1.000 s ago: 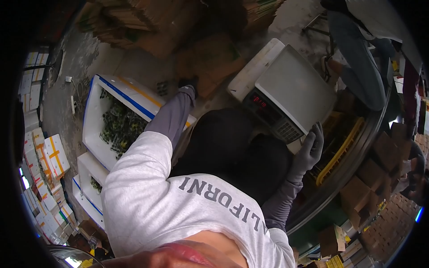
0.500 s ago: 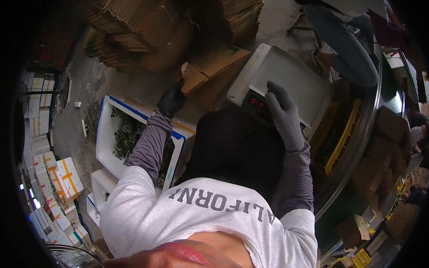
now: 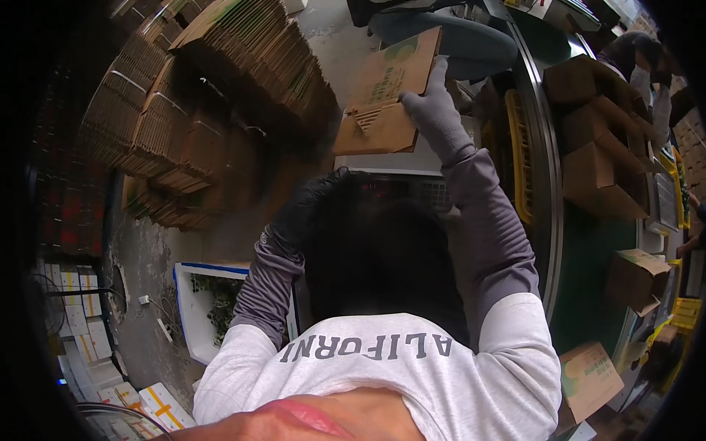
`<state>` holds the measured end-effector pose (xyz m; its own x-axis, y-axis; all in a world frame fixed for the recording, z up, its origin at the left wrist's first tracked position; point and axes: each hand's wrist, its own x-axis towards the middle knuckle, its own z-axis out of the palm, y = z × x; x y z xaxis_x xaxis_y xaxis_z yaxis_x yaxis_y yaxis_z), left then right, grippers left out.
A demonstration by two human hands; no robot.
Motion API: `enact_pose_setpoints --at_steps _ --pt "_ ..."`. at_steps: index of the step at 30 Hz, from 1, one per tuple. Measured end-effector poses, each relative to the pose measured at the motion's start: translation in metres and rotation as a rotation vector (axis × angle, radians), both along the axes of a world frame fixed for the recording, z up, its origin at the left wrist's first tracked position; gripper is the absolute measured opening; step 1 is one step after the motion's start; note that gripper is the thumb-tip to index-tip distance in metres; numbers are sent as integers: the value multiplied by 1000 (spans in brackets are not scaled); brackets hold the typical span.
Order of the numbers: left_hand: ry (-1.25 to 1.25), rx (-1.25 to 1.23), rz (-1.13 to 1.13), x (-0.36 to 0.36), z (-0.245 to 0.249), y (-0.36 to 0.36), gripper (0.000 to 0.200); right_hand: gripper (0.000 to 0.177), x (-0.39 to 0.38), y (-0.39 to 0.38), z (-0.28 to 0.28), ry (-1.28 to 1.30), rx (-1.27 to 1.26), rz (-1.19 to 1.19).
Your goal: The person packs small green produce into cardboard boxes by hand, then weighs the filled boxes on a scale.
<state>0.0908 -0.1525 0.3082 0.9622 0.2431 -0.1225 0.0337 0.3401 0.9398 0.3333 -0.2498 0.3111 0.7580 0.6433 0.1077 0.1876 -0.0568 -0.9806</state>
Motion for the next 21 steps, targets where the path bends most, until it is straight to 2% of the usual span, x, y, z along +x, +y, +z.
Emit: enact_pose_setpoints --at_steps 2,5,6,8,11,14,17,20,21 --pt "103 -185 -5 15 -11 11 42 77 18 -13 11 -204 -229 25" --pt "4 -120 263 74 -32 28 45 73 15 -15 13 -529 -620 116" --pt "35 -79 250 91 -38 30 47 72 7 -12 9 -635 -698 160" --pt "89 2 233 127 -49 36 52 72 -5 -4 2 -612 -791 300" --pt "182 127 205 160 -57 41 60 65 -21 1 -13 -448 -796 308" --pt "293 129 162 162 -60 40 61 64 -5 -9 -43 -228 -396 283" --pt "380 131 207 172 -75 44 51 63 -6 -20 -48 -121 -383 258" --pt "375 387 252 185 -91 73 49 61 -2 -23 -58 60 -236 354" --pt "323 514 214 180 -91 79 59 59 3 -22 -65 76 -258 330"
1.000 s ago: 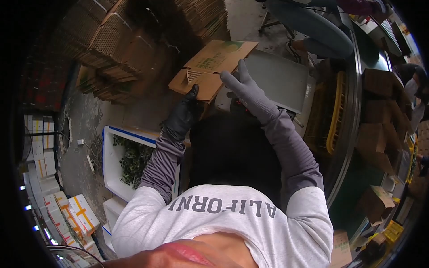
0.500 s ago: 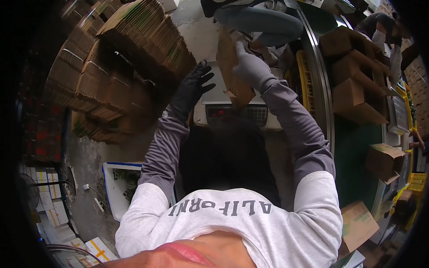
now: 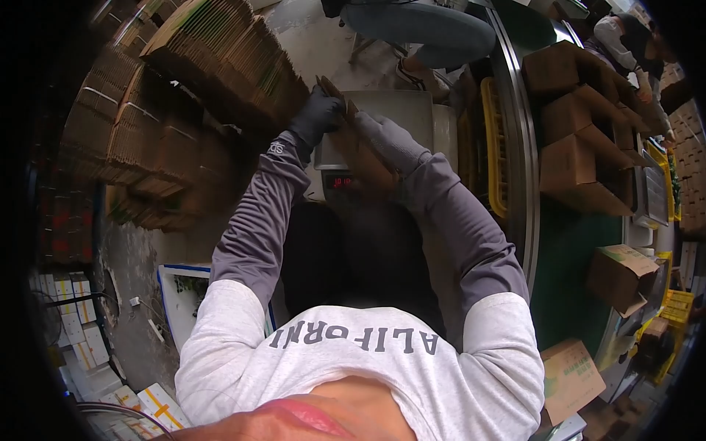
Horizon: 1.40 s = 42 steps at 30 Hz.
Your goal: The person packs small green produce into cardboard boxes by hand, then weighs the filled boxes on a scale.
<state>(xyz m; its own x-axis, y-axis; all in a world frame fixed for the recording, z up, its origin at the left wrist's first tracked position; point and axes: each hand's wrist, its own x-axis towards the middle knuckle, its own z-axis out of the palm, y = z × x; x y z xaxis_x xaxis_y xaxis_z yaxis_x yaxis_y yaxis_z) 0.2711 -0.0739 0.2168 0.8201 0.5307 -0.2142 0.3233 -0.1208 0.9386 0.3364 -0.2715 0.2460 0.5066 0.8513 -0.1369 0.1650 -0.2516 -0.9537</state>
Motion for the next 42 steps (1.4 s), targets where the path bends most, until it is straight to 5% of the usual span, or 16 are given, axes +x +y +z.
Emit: enact_pose_setpoints --at_steps 3,5,7,10,13,17,18,22,25,29,31,32,35,36,40,42 --pt "140 -30 167 -9 35 -8 62 52 12 9 -13 -59 -114 14" --pt "64 591 340 3 7 1 71 46 10 12 18 -213 -258 133" --pt "93 812 337 10 5 14 76 41 -8 21 49 -498 -391 232" --pt "150 455 113 3 31 51 63 34 8 33 61 -727 -372 205" --pt "-23 523 -50 -17 65 26 57 29 53 56 55 -807 -309 32" --pt "504 1067 -385 -3 92 -6 36 30 73 84 21 -777 -220 -43" --pt "664 1171 -503 15 50 18 34 30 69 82 23 -758 -197 -42" --pt "653 1159 -578 9 78 7 31 44 30 52 67 -806 37 -118" --pt "574 1149 -451 5 68 10 31 52 4 34 52 -170 560 59" --pt "369 1195 -358 9 49 4 32 62 21 71 -12 88 488 -40" --pt "397 967 -154 28 22 5 41 62 34 94 -41 522 520 -156" --pt "99 1002 57 25 11 -5 51 61 37 100 -54 739 525 -210" --pt "136 1484 368 45 -78 -6 59 53 23 81 -21 -217 94 -43" --pt "152 1092 261 46 -42 -16 66 50 15 74 -3 -413 -5 -82" --pt "299 994 263 37 8 -33 51 50 37 58 33 -1124 83 -286" --pt "224 813 219 46 -1 -13 57 58 49 73 17 -769 -400 -66"
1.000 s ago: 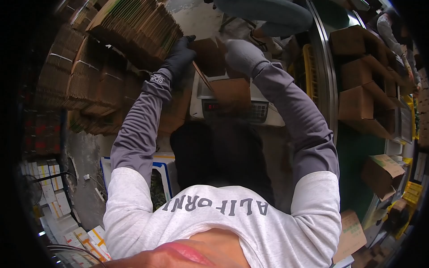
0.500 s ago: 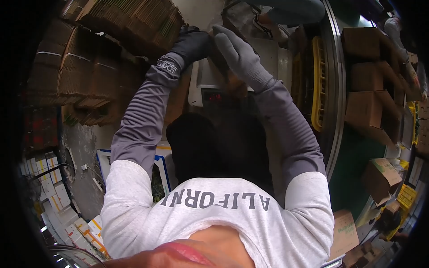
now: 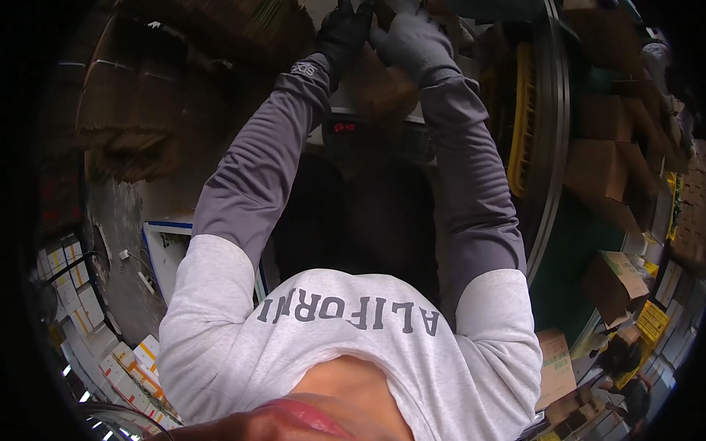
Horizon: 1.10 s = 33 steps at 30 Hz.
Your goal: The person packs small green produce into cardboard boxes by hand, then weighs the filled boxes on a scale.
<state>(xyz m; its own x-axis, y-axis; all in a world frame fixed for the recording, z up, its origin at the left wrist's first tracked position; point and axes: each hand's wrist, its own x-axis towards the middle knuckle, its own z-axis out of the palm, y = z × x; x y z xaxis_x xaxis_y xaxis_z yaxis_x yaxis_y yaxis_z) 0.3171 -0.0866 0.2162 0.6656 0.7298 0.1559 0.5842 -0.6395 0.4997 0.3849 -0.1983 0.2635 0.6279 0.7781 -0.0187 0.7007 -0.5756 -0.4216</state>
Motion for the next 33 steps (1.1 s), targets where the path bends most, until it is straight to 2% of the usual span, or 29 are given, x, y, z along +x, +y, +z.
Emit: enact_pose_setpoints --at_steps 1,2,3,5,6,7,8,9,10,11,12,13,15,18,22,25,28,31,32,33 --pt "-6 13 -27 1 3 4 57 63 -5 6 5 200 -228 -22" --pt "-14 14 -53 1 5 9 56 83 -23 16 4 201 -228 -133" --pt "-35 32 -82 -3 6 13 56 97 -41 26 -3 154 -345 -161" --pt "-65 46 -145 -13 3 22 55 98 -65 41 -21 -207 -475 -241" --pt "-60 156 -181 -19 -1 26 55 93 -64 39 -22 -237 -397 -211" --pt "-14 380 -220 -27 -12 29 55 88 -63 35 -22 -264 -321 -178" --pt "83 772 -222 -43 -24 31 55 84 -60 32 -22 -289 -238 -149" --pt "108 995 -200 -57 -33 28 54 83 -46 29 -24 -83 -124 -213" --pt "72 1099 -183 -72 -37 22 54 82 -22 22 -29 127 -10 -279" --pt "-283 555 -301 -87 -19 -2 54 81 0 14 -35 336 107 -345" --pt "-713 45 -396 -102 -1 -27 55 72 12 5 -44 997 559 -299" --pt "-639 113 -421 -116 1 -40 56 56 14 -12 -30 1377 644 -203" --pt "-498 258 -469 -136 5 -55 57 50 4 -30 -13 1442 625 -247" --pt "-441 307 -517 -142 14 -51 51 49 3 -27 -34 1585 634 -156" --pt "-338 475 -602 -144 26 -45 37 50 -3 -19 -51 1715 548 -180" --pt "-403 460 -661 -141 23 -36 33 48 -20 -26 -47 1771 484 -214" --pt "-219 316 -626 -141 40 -39 40 43 -28 -27 -57 1807 449 -306" --pt "-294 261 -610 -130 48 -37 43 42 -39 -32 -64 1854 537 -296" --pt "-202 394 -601 -126 53 -35 44 43 -45 -34 -63 1860 583 -279" --pt "-118 424 -605 -124 59 -34 43 40 -55 -36 -51 1811 582 -276"
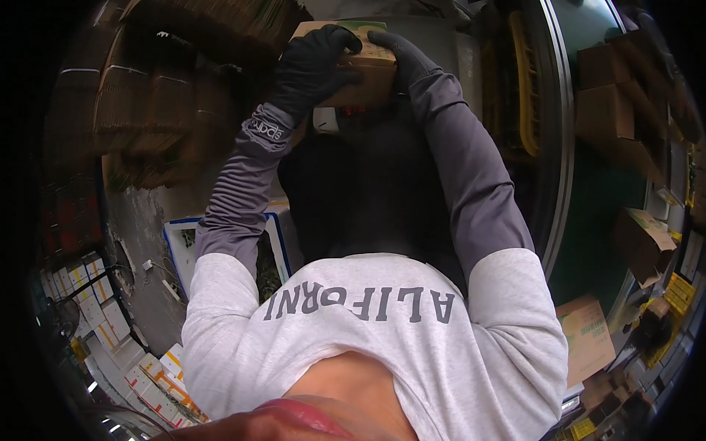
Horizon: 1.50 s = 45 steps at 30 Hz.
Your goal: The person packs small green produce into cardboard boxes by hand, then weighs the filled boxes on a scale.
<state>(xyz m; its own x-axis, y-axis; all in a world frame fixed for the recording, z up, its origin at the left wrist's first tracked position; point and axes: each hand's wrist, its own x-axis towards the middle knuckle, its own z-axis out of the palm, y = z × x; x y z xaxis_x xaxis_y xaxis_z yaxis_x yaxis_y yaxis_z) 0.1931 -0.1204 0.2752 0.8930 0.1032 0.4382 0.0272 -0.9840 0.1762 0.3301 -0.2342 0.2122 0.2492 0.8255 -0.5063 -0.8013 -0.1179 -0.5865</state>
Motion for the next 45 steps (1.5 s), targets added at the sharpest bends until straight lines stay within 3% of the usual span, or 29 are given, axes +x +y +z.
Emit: enact_pose_setpoints --at_steps 2,6,7,10,11,15,18,21,22,26,29,32,34,36,38,40,42,43,44,45 --pt "140 101 24 4 7 1 44 34 -18 -3 29 -93 -19 -17" --pt "218 130 -60 19 20 6 51 28 -29 -2 22 -70 -16 -130" --pt "81 229 -155 25 12 11 52 26 -32 -1 22 -93 -17 -146" --pt "62 410 -25 39 1 6 52 28 -39 0 19 -120 7 -166" --pt "199 428 85 46 2 3 51 29 -39 0 14 -100 36 -169" --pt "449 32 190 61 19 11 50 35 -30 10 -22 40 178 -171" --pt "-64 -199 18 64 -8 53 52 40 -28 13 -29 46 181 -177" --pt "-297 -290 -62 25 3 88 42 45 -31 13 -22 99 186 -183" --pt "-326 -306 -68 3 11 95 47 45 -31 12 -21 168 219 -173" --pt "-830 -90 265 -38 12 47 43 47 -30 17 -25 254 260 -130" --pt "-335 235 351 -63 -15 15 57 46 -29 23 -27 246 206 -146" --pt "-119 93 367 -52 -26 -9 70 47 -31 28 -28 -18 182 -63" --pt "-140 -24 331 -47 -37 2 80 47 -32 31 -41 -146 422 -3" --pt "-202 -81 304 -43 -42 6 81 47 -29 32 -44 -213 444 12" --pt "-293 -155 284 -43 -32 4 81 47 -39 22 -16 -212 245 -9" --pt "-343 -145 305 -47 -26 0 80 47 -45 18 -19 -657 282 -24" --pt "-342 -21 408 -51 -21 2 81 45 -43 28 -18 -347 403 100" --pt "-334 18 492 -59 -15 -1 81 44 -40 38 -15 198 428 233" --pt "-317 54 591 -66 -9 -7 81 47 -59 37 4 288 619 309" --pt "-337 47 638 -74 -3 -6 81 47 -69 41 18 207 438 303"
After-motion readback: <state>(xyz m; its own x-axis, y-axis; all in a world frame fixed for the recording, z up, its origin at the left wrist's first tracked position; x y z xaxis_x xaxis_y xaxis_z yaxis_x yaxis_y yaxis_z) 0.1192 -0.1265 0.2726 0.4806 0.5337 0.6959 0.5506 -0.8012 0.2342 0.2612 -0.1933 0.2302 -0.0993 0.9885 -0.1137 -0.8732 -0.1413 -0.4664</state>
